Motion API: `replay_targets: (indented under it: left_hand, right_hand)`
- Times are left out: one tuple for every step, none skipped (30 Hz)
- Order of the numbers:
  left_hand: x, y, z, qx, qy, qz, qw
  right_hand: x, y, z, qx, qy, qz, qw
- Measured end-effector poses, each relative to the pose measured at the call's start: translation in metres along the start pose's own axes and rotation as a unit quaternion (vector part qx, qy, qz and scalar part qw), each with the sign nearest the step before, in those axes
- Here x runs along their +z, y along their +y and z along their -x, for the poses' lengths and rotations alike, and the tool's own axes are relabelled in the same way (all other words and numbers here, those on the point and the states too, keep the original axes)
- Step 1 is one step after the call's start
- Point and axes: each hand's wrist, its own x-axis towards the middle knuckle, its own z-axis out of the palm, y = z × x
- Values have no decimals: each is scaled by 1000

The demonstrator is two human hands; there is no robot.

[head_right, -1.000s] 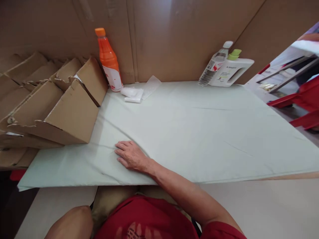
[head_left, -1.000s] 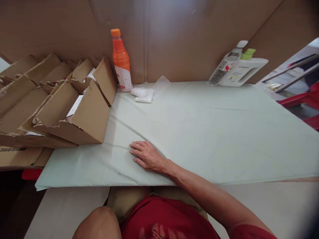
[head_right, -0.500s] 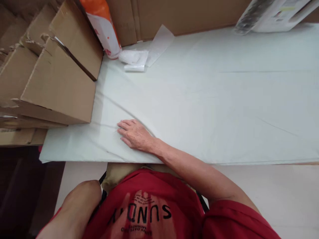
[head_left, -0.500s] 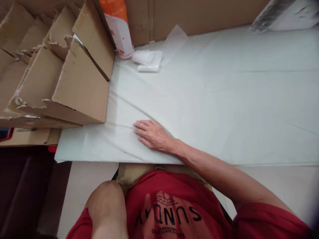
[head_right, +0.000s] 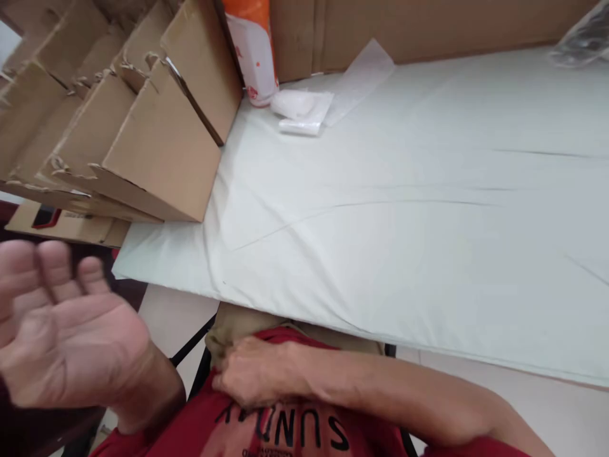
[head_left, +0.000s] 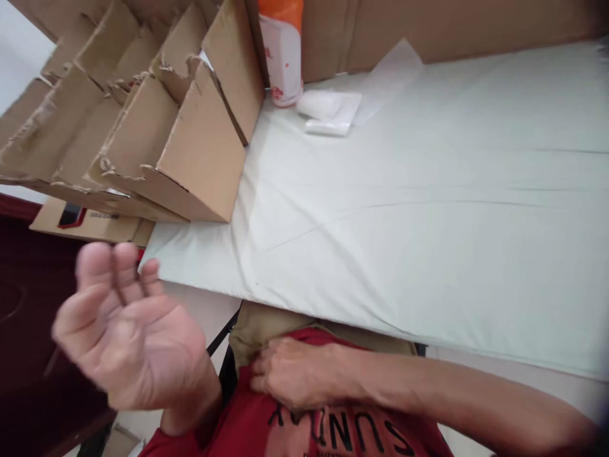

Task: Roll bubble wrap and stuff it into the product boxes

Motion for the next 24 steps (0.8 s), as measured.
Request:
replay_targets:
  left_hand:
    - [-1, -3, -2, -11, 1, 53, 999]
    - [-1, -8, -4, -46, -11, 110, 993]
    - [0, -15, -4, -109, -37, 161, 980]
    - [2, -23, -4, -192, -72, 199, 958]
    - [5, -31, -4, -270, -91, 233, 930]
    - [10, -38, -3, -336, -99, 263, 899]
    - [15, -45, -1, -389, -100, 287, 870]
    - [20, -51, 0, -427, -96, 307, 845]
    - [26, -55, 2, -452, -90, 323, 827]
    - [30, -57, 3, -468, -84, 338, 812]
    - [34, -57, 5, -480, -83, 349, 800]
    - [37, -57, 6, -491, -86, 359, 789]
    - [40, -56, 7, -501, -91, 365, 779]
    - [42, -54, 9, -509, -98, 370, 771]
    - [43, -52, 11, -515, -104, 373, 765]
    - [44, -51, 12, -518, -110, 375, 761]
    - [45, -49, 14, -520, -115, 376, 758]
    - [45, -49, 16, -519, -120, 377, 758]
    - [45, -48, 17, -516, -124, 376, 759]
    - [45, -49, 18, -512, -131, 373, 763]
    - [46, -51, 16, -505, -142, 367, 768]
    - [49, -53, 13, -495, -160, 361, 774]
    - [53, -58, 8, -478, -183, 350, 785]
    - [59, -63, 1, -453, -210, 327, 802]
  right_hand:
    - [2, -6, 3, -1, -12, -41, 999]
    - [0, -8, 9, 26, 9, -78, 997]
    - [-5, -8, 16, 72, 62, -110, 989]
    - [-13, -5, 25, 123, 131, -140, 974]
    - [-22, -2, 34, 173, 198, -167, 950]
    - [-33, 1, 43, 218, 254, -191, 923]
    - [-43, 5, 51, 256, 296, -211, 896]
    - [-52, 7, 58, 286, 326, -225, 873]
    - [-59, 9, 63, 304, 346, -235, 856]
    - [-65, 10, 67, 313, 360, -241, 845]
    - [-70, 11, 69, 317, 373, -244, 837]
    - [-74, 13, 69, 317, 385, -245, 832]
    - [-77, 15, 69, 316, 397, -242, 827]
    - [-80, 17, 67, 316, 409, -236, 823]
    - [-83, 19, 64, 316, 422, -229, 818]
    - [-86, 22, 60, 315, 434, -222, 815]
    - [-88, 24, 57, 311, 444, -217, 812]
    - [-91, 27, 53, 304, 452, -215, 810]
    - [-94, 29, 50, 294, 459, -215, 810]
    - [-98, 32, 47, 283, 463, -214, 813]
    - [-101, 34, 46, 272, 464, -209, 817]
    - [-105, 37, 46, 266, 462, -199, 822]
    - [-111, 40, 47, 265, 459, -183, 828]
    - [-118, 44, 48, 272, 454, -162, 833]
